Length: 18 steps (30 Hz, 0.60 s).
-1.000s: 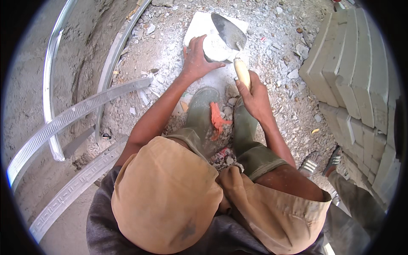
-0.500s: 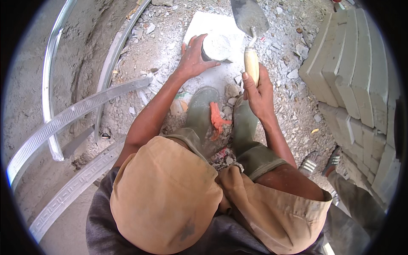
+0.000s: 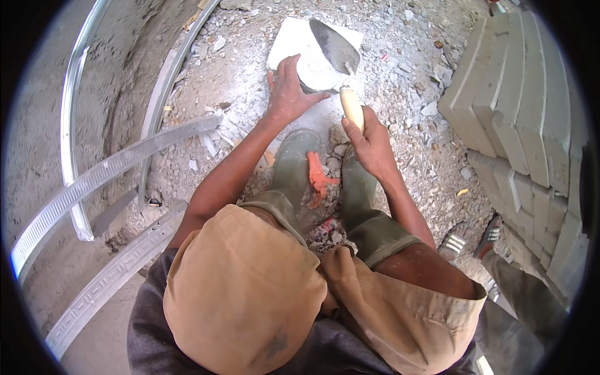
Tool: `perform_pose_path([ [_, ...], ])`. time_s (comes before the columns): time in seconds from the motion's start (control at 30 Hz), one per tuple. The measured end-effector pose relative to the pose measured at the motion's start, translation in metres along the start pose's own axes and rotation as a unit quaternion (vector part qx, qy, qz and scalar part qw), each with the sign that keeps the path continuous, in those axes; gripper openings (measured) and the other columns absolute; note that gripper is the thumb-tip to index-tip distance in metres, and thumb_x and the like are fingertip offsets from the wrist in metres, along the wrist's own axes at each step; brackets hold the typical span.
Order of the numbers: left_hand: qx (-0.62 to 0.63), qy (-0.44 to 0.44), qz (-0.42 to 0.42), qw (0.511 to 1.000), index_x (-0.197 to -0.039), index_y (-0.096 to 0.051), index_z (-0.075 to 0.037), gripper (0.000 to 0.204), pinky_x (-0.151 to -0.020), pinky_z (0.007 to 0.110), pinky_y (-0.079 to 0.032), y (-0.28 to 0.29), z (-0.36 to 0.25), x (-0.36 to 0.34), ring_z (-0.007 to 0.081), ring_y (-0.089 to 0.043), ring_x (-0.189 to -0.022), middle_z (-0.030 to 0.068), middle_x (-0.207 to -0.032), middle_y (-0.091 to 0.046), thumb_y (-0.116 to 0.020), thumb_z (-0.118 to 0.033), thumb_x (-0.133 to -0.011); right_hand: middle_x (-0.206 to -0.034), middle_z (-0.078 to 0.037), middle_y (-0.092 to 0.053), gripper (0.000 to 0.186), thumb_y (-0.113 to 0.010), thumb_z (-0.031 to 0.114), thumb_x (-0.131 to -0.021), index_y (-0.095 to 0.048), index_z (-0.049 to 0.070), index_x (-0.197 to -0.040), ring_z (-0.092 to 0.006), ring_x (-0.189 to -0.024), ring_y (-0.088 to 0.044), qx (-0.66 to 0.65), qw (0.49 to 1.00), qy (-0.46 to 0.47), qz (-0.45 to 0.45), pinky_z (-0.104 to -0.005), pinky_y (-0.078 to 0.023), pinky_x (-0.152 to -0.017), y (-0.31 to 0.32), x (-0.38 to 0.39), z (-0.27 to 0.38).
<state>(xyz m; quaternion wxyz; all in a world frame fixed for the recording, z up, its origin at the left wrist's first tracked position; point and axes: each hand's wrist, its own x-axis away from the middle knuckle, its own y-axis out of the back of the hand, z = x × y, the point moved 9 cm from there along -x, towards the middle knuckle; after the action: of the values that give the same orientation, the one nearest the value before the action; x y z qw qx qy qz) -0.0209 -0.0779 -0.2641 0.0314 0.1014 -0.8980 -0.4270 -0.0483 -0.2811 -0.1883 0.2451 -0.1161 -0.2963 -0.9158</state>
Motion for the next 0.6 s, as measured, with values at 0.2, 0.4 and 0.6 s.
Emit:
perform_pose_path([
  [0.2, -0.02, -0.091, 0.052, 0.994, -0.154, -0.021, -0.004, 0.119, -0.119, 0.052, -0.022, 0.023, -0.005, -0.016, 0.0351, -0.034, -0.144, 0.0181, -0.153, -0.036, -0.09, -0.043, -0.065, -0.083, -0.023, -0.068, 0.043, -0.056, 0.033, -0.1, -0.052, -0.004, -0.121, -0.0349, -0.077, -0.069, -0.095, 0.992, 0.034, -0.081, -0.0413, -0.052, -0.07, 0.007, 0.01, 0.013],
  [0.4, 0.065, -0.062, 0.114, 0.989, -0.158, -0.012, -0.005, 0.122, -0.122, 0.051, -0.019, 0.017, -0.01, -0.016, 0.036, -0.035, -0.144, 0.0144, -0.155, -0.04, -0.089, -0.035, -0.068, -0.08, -0.02, -0.068, 0.044, -0.054, 0.034, -0.102, -0.05, -0.005, -0.123, -0.0302, -0.071, -0.069, -0.061, 0.997, 0.001, -0.041, -0.0407, -0.052, -0.066, 0.0, 0.009, 0.004],
  [0.6, 0.071, -0.04, 0.105, 0.991, -0.157, -0.014, -0.008, 0.119, -0.122, 0.052, -0.019, 0.013, -0.01, -0.012, 0.0364, -0.035, -0.144, 0.0156, -0.154, -0.04, -0.089, -0.035, -0.068, -0.078, -0.015, -0.066, 0.048, -0.055, 0.037, -0.102, -0.05, -0.006, -0.123, -0.0252, -0.067, -0.067, -0.057, 0.997, -0.041, 0.016, -0.0398, -0.052, -0.064, -0.007, 0.005, -0.008],
])
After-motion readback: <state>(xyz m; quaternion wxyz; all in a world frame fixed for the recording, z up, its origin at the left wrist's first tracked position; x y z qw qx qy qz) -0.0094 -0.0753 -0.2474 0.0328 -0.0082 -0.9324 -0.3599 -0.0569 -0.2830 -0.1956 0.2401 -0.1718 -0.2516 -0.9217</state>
